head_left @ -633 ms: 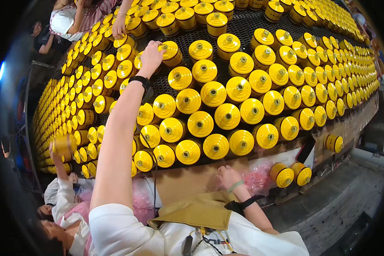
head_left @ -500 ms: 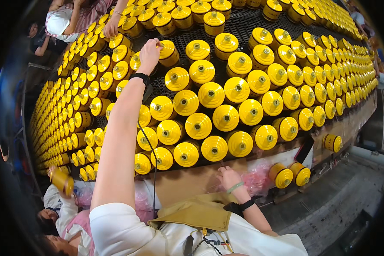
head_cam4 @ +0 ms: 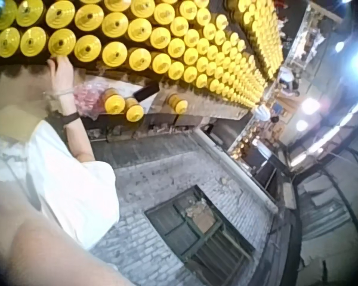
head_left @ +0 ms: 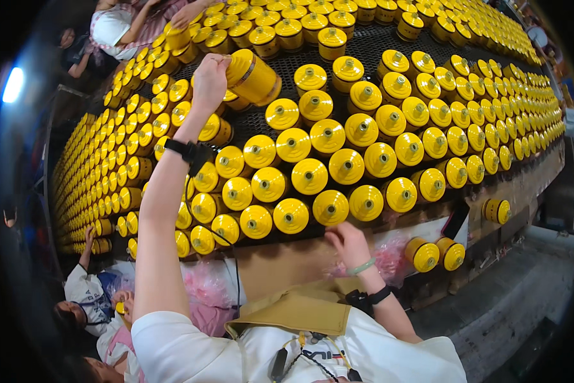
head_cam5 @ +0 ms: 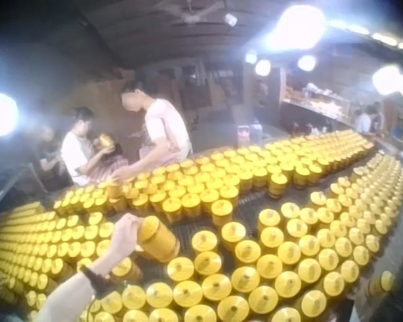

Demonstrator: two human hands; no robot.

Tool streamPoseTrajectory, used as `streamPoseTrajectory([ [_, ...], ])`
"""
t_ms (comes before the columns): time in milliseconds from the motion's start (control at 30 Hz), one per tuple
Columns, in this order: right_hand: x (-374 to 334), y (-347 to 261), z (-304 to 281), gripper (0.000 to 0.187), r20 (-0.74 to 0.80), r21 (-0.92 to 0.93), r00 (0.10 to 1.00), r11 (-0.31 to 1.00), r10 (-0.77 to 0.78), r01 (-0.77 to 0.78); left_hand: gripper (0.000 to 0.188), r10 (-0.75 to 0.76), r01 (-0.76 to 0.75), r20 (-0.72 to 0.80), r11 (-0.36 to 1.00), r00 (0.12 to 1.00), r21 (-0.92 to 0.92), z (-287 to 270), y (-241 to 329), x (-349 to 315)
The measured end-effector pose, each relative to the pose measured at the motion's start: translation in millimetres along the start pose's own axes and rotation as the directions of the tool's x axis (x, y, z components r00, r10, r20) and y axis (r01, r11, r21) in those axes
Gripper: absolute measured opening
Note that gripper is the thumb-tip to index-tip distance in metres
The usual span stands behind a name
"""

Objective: Picking up yellow canisters from a conveyor belt, inspecting them, and placing them back down.

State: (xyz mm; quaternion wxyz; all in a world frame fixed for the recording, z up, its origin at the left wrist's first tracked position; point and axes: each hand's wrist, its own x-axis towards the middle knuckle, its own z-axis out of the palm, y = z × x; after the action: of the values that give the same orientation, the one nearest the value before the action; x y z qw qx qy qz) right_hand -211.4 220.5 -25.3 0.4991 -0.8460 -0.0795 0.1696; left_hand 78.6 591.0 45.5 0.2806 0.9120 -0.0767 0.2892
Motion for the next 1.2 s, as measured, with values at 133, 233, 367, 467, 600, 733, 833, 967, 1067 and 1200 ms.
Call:
streamPoseTrajectory([
  [133, 26, -48, -8, 0.055, -0.164, 0.351, 0.986, 0.933, -0.025, 0.082, 0.025, -0.291, 0.293, 0.035, 0.952, 0.956, -0.095, -72, 92, -46],
  [233, 31, -110, -18, 0.1, -0.068, 0.734, 0.997, 0.675, -0.038, 0.076, 0.029, -0.439, 0.486, 0.209, 0.793, 0.874, -0.367, -107, 138, -104],
  [367, -1, -149, -19, 0.096, 0.095, 0.879, 0.974, 0.476, -0.205, 0.014, 0.028, -0.528, 0.605, 0.308, 0.6, 0.791, -0.523, -129, 195, -173],
  [467, -36, -137, -11, 0.086, 0.092, 0.911, 0.973, 0.413, -0.211, 0.004, 0.022, -0.468, 0.658, 0.49, 0.319, 0.735, -0.682, -163, 225, -200],
  [600, -62, -142, -16, 0.06, 0.147, 0.702, 0.953, 0.707, -0.266, 0.089, 0.021, -0.419, 0.566, 0.436, 0.262, 0.796, -0.782, -186, 246, -234],
  [733, -74, -194, -28, 0.035, 0.037, 0.199, 0.809, 0.798, -0.586, 0.569, 0.018, -0.359, 0.547, 0.434, 0.325, 0.826, -0.772, -199, 251, -265],
  [833, -81, -205, -26, 0.033, 0.069, 0.062, 0.779, 0.782, -0.623, 0.62, 0.017, -0.343, 0.527, 0.412, 0.395, 0.844, -0.752, -210, 258, -274],
  [967, -92, -207, -22, 0.03, 0.07, 0.055, 0.766, 0.769, -0.64, 0.637, 0.022, -0.316, 0.5, 0.392, 0.441, 0.864, -0.745, -218, 262, -283],
  [1067, -96, -202, -17, 0.029, 0.053, 0.096, 0.762, 0.763, -0.645, 0.639, 0.022, -0.343, 0.527, 0.407, 0.435, 0.847, -0.73, -220, 261, -291],
  [1200, -101, -206, -16, 0.028, 0.065, 0.075, 0.773, 0.775, -0.632, 0.627, 0.021, -0.337, 0.509, 0.393, 0.413, 0.856, -0.755, -220, 262, -296],
])
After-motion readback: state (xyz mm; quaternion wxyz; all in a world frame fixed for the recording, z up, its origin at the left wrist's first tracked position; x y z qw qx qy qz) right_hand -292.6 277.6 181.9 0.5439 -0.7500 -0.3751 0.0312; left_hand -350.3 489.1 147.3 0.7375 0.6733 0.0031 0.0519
